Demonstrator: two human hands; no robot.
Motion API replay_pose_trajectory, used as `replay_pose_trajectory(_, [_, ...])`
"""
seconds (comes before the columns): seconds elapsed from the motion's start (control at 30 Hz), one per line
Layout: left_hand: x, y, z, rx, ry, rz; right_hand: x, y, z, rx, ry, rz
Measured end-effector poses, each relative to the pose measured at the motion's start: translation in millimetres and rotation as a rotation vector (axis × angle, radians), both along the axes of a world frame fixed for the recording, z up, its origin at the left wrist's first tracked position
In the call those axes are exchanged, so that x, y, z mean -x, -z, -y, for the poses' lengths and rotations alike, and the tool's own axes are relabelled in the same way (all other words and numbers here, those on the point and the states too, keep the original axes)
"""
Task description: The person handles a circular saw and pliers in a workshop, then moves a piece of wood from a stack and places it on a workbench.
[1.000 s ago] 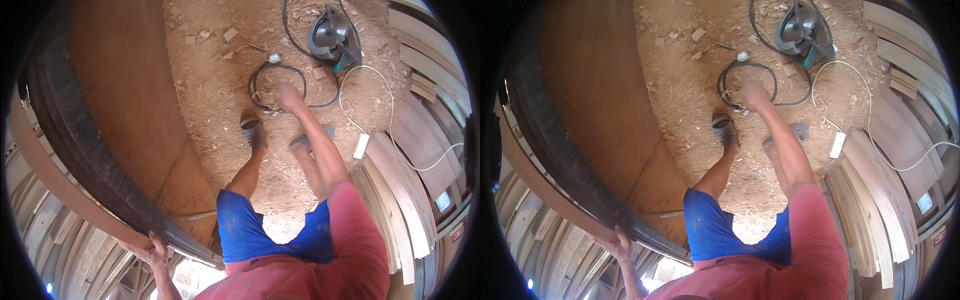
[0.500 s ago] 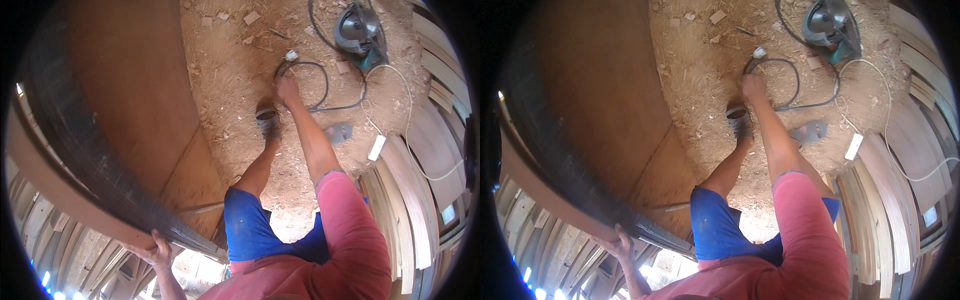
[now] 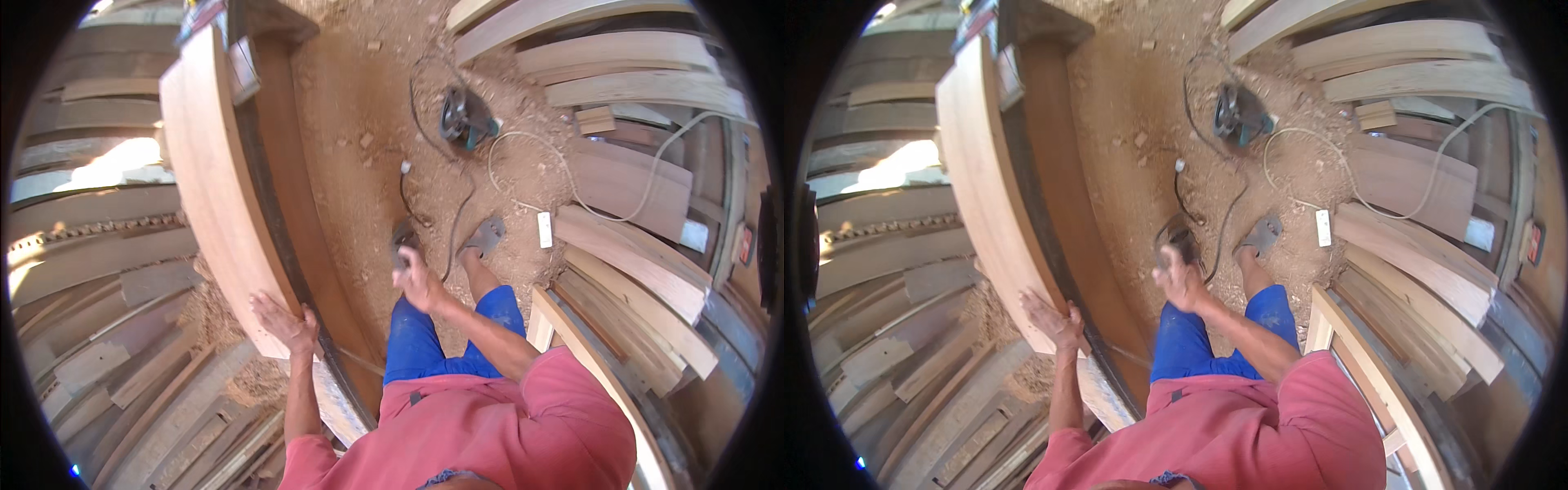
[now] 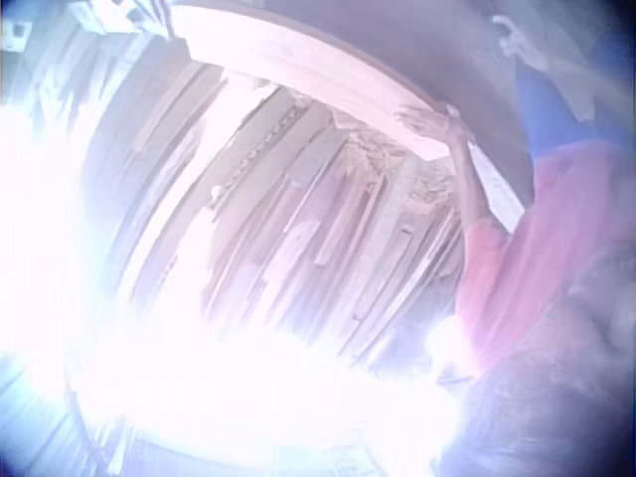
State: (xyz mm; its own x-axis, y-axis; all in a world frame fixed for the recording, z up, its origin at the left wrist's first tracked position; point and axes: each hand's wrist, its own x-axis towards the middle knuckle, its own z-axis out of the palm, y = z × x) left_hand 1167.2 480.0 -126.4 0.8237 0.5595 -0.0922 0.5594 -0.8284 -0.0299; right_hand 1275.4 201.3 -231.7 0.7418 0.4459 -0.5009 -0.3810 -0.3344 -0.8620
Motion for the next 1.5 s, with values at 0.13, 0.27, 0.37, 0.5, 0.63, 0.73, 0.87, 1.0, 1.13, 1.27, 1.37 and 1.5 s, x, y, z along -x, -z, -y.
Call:
replay_pose_trajectory(0.13, [-10.6,-13.3,3.3,0.054,-0.054,-0.037,-14.6,-147.6,7.6,0.058,-0.700,0.189])
replay_pose_trajectory(0.27, [-16.5,-28.7,-6.1,0.138,-0.056,-0.159,-30.2,-251.7,16.7,0.106,-0.863,0.438])
replay_pose_trajectory(0.37, [-45.6,-31.8,-12.0,0.538,0.000,-0.042,-43.8,-287.0,20.7,0.159,-0.785,0.787])
replay_pose_trajectory(0.5, [-96.1,-125.0,45.9,1.628,0.242,0.006,-63.0,-318.5,15.1,0.201,-0.492,0.866])
replay_pose_trajectory(0.63, [-89.7,-177.5,76.9,2.118,0.322,-0.145,-58.2,-315.0,17.4,0.234,-0.144,1.025])
replay_pose_trajectory(0.73, [-76.6,-214.9,101.2,1.785,0.223,-0.081,-49.3,-265.6,30.4,0.365,0.151,0.889])
replay_pose_trajectory(0.87, [-54.3,-244.7,108.7,1.697,0.438,-0.378,-62.7,-208.3,54.4,-0.205,0.450,-0.655])
replay_pose_trajectory(1.0, [-39.4,-260.9,132.3,1.498,0.925,-0.440,-78.6,-207.7,32.1,-0.197,0.414,-0.649])
replay_pose_trajectory(1.13, [-42.6,-274.7,143.8,1.559,0.937,-0.443,-95.4,-149.2,56.0,0.499,0.046,0.053])
replay_pose_trajectory(1.27, [-20.3,-260.1,119.5,1.582,0.963,-0.273,-32.5,-193.9,19.3,0.494,-0.269,-0.580])
replay_pose_trajectory(1.37, [-34.9,-269.1,138.3,1.536,1.070,-0.324,-38.0,-140.9,34.8,-0.017,-0.103,-0.564])
replay_pose_trajectory(1.5, [-44.4,-258.0,150.0,1.479,1.142,-0.365,-133.1,-163.7,42.8,-0.780,0.342,0.078])
